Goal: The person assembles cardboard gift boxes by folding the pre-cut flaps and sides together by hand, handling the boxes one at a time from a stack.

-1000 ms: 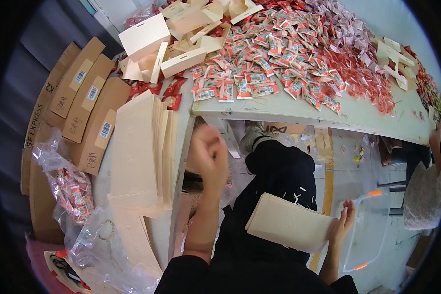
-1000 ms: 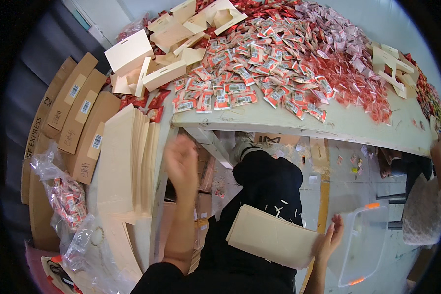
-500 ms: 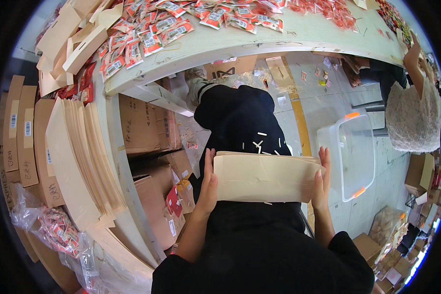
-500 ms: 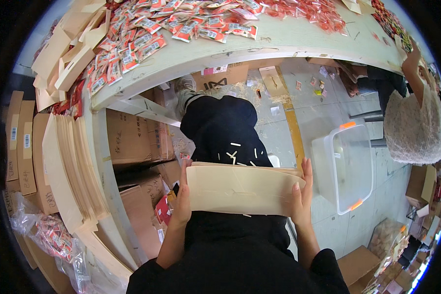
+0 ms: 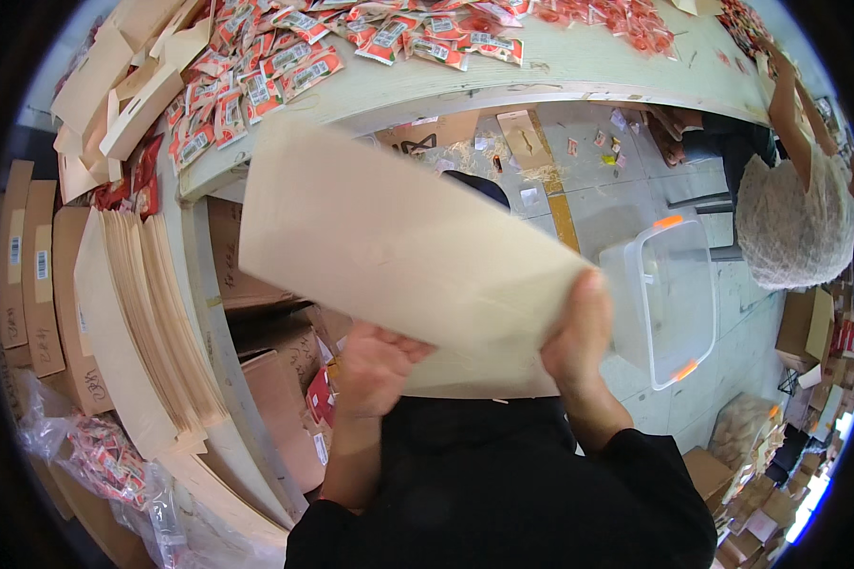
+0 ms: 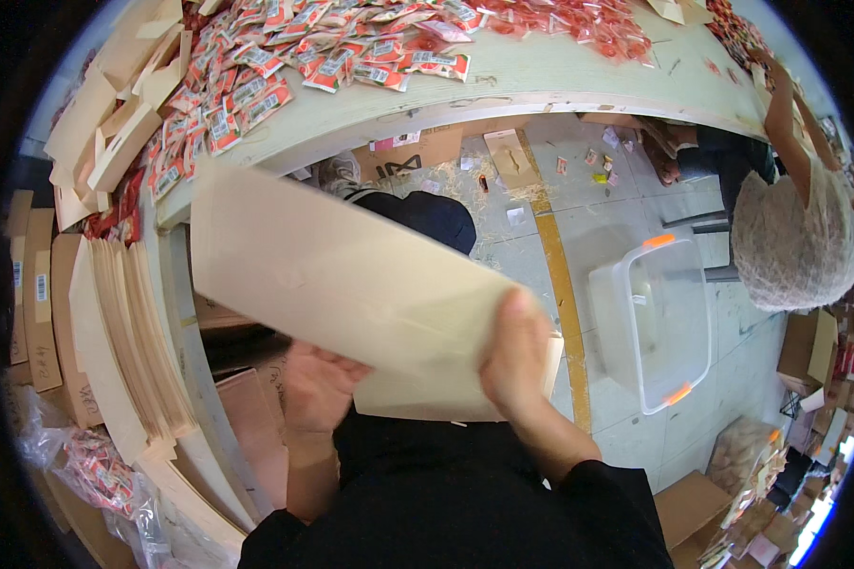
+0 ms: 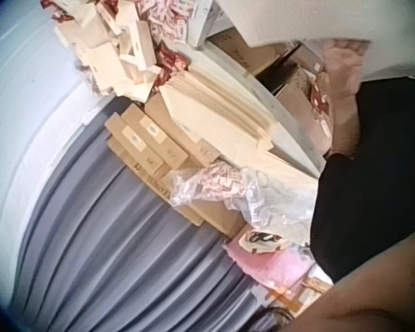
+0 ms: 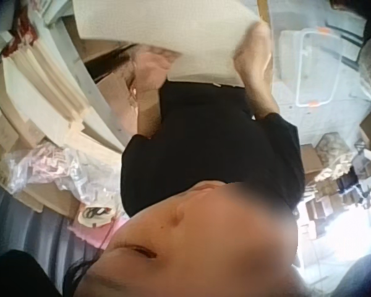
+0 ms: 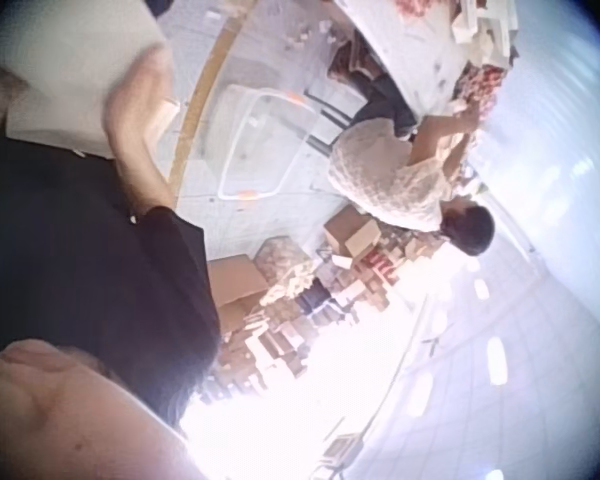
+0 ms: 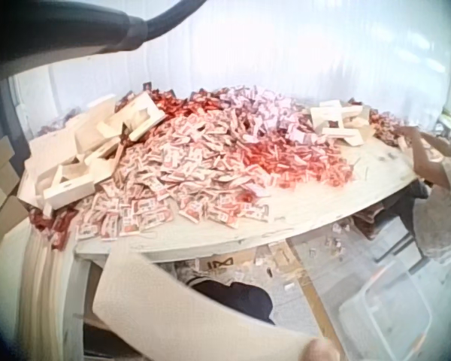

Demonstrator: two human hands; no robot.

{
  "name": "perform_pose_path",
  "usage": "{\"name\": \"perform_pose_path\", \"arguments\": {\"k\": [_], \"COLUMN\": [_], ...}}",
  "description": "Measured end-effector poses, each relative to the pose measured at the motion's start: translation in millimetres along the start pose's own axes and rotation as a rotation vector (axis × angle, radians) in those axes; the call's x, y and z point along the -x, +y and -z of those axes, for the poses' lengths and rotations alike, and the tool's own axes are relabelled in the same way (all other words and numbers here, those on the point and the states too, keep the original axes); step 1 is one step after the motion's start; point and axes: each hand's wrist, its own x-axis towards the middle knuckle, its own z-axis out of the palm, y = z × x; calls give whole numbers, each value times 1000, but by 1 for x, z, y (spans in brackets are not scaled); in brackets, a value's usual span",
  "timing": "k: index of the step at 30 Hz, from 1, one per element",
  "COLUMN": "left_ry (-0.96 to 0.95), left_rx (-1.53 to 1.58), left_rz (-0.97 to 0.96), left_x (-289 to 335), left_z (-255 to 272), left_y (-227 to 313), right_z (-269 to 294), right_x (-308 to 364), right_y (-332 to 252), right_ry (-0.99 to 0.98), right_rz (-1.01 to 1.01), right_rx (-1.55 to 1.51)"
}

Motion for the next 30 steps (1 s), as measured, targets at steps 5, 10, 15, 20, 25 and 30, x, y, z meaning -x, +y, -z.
{"name": "perform_pose_path", "arguments": {"k": [5, 10, 15, 20, 25, 30], "left_ry": [318, 212, 116, -32, -69, -35], "left_rx": [-48, -109, -25, -42, -231, -222], "left_rz": [96, 203, 308, 351, 273, 275], "left_x": [-5, -4, -11, -17, -15, -19], "left_z": [-20, -2, -17, -23, -23, -15], "left_y": [-34, -32, -27, -26, -40, -36], "right_z": [-3, 11, -4, -30, -26, -8], "right_x": [2, -11, -4, -2, -7, -14], "right_y": [24, 19, 31, 31, 26, 12], "right_ry": [-395, -666, -465, -221, -310, -492], "right_rz": [-186, -72, 30, 44, -22, -129], "right_rx": [-36, 85, 99, 102, 222, 78]}}
